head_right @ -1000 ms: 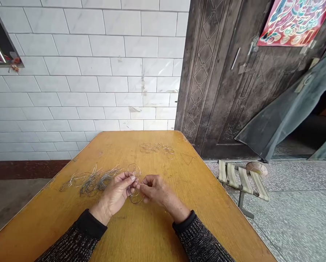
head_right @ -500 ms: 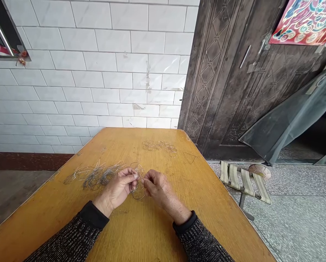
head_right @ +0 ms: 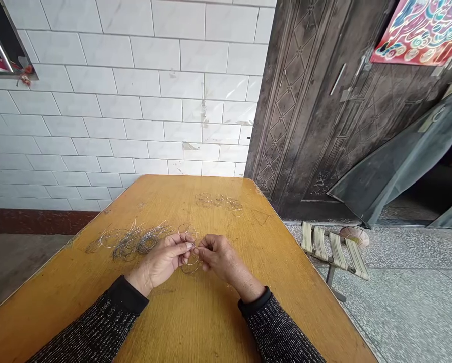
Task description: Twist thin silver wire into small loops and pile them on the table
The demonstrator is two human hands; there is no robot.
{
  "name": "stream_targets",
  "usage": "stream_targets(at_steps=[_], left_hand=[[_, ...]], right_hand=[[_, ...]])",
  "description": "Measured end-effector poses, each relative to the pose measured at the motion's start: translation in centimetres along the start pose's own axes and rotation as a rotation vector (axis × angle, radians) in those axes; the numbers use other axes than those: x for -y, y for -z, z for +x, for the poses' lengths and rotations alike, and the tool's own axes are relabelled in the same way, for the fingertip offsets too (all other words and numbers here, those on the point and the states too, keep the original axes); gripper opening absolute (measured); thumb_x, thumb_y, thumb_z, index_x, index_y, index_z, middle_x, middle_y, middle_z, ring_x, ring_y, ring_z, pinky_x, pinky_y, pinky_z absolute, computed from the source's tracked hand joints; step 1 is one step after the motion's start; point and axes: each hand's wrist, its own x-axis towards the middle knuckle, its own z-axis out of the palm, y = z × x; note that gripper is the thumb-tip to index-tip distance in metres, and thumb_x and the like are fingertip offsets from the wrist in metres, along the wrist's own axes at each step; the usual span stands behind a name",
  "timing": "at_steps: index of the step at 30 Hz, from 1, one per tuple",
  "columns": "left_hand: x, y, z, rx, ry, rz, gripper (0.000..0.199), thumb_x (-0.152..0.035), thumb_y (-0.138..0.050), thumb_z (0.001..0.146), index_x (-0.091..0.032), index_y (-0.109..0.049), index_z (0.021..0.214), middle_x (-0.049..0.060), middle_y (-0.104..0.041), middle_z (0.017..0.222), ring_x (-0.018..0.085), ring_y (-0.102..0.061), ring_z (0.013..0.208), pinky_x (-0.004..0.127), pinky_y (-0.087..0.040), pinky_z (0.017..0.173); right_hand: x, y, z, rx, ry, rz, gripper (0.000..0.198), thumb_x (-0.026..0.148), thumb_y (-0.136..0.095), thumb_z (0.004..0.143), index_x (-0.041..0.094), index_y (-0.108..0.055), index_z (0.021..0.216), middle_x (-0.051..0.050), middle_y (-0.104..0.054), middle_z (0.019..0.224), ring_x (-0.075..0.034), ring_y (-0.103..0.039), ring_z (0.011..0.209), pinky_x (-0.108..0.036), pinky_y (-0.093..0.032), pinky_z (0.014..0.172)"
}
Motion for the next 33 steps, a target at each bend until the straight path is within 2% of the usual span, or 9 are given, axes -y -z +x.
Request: stream_targets(at_steps=[7,10,13,18,23,28,33], left_hand=[[0.3,-0.1,0.1,-0.052,0.004,0.066,0.023,-0.024,-0.071,0.058,-0.013,-0.059,0.074,-0.001,-0.054,0.063,0.006,-0.046,0.054,0.021,-0.031,0.052],[0.4,-0.2,0.0,-0.064,-0.025,0.135,0.019,-0.025,-0.067,0.061,-0.013,-0.059,0.074,-0.001,-0.052,0.062,0.007,-0.044,0.053,0.021,-0.030,0.051],[0.4,-0.3,-0.1,-0.044,-0.057,0.229,0.015,-0.025,-0.062,0.065,-0.013,-0.059,0.072,-0.002,-0.049,0.060,0.007,-0.042,0.052,0.021,-0.030,0.050],[0.3,-0.6,-0.4,0.031,-0.073,0.306,0.012,-0.025,-0.058,0.068,-0.013,-0.057,0.067,-0.001,-0.049,0.062,0.007,-0.041,0.051,0.023,-0.031,0.051],[0.3,-0.9,-0.5,0.076,-0.025,0.280,0.014,-0.026,-0.059,0.067,-0.013,-0.055,0.063,-0.001,-0.048,0.058,0.007,-0.039,0.049,0.024,-0.028,0.050],[0.4,-1.4,-0.7,0.066,-0.021,0.245,0.012,-0.025,-0.059,0.065,-0.013,-0.058,0.065,0.000,-0.050,0.060,0.007,-0.039,0.050,0.024,-0.028,0.051],[0.8,-1.6,-0.6,0.053,-0.032,0.173,0.016,-0.028,-0.063,0.064,-0.012,-0.060,0.066,0.001,-0.052,0.061,0.007,-0.041,0.051,0.023,-0.028,0.050]], right_hand=[[-0.5,0.0,0.2,0.011,-0.006,0.032,0.020,0.030,-0.055,0.072,0.017,-0.047,0.059,0.006,-0.048,0.041,-0.006,-0.041,0.036,-0.019,-0.029,0.040],[-0.2,0.1,0.3,-0.031,0.023,0.102,0.021,0.033,-0.058,0.071,0.016,-0.049,0.063,0.006,-0.046,0.046,-0.006,-0.042,0.038,-0.018,-0.031,0.040],[0.2,0.4,0.3,-0.099,0.030,0.185,0.023,0.037,-0.058,0.070,0.016,-0.052,0.069,0.006,-0.048,0.047,-0.006,-0.044,0.040,-0.019,-0.034,0.040],[0.5,0.6,0.2,-0.045,0.035,0.367,0.026,0.039,-0.063,0.066,0.015,-0.055,0.071,0.006,-0.049,0.047,-0.005,-0.042,0.040,-0.019,-0.036,0.041],[0.3,0.4,0.0,-0.031,0.027,0.510,0.025,0.037,-0.066,0.064,0.015,-0.055,0.066,0.006,-0.047,0.047,-0.005,-0.041,0.043,-0.018,-0.035,0.043],[-0.2,0.1,0.3,-0.032,-0.013,0.678,0.024,0.035,-0.069,0.061,0.016,-0.054,0.064,0.006,-0.048,0.046,-0.005,-0.040,0.041,-0.018,-0.033,0.042],[-0.3,0.2,0.6,-0.055,-0.040,0.708,0.025,0.035,-0.070,0.060,0.016,-0.054,0.060,0.006,-0.046,0.048,-0.005,-0.039,0.042,-0.018,-0.033,0.042]])
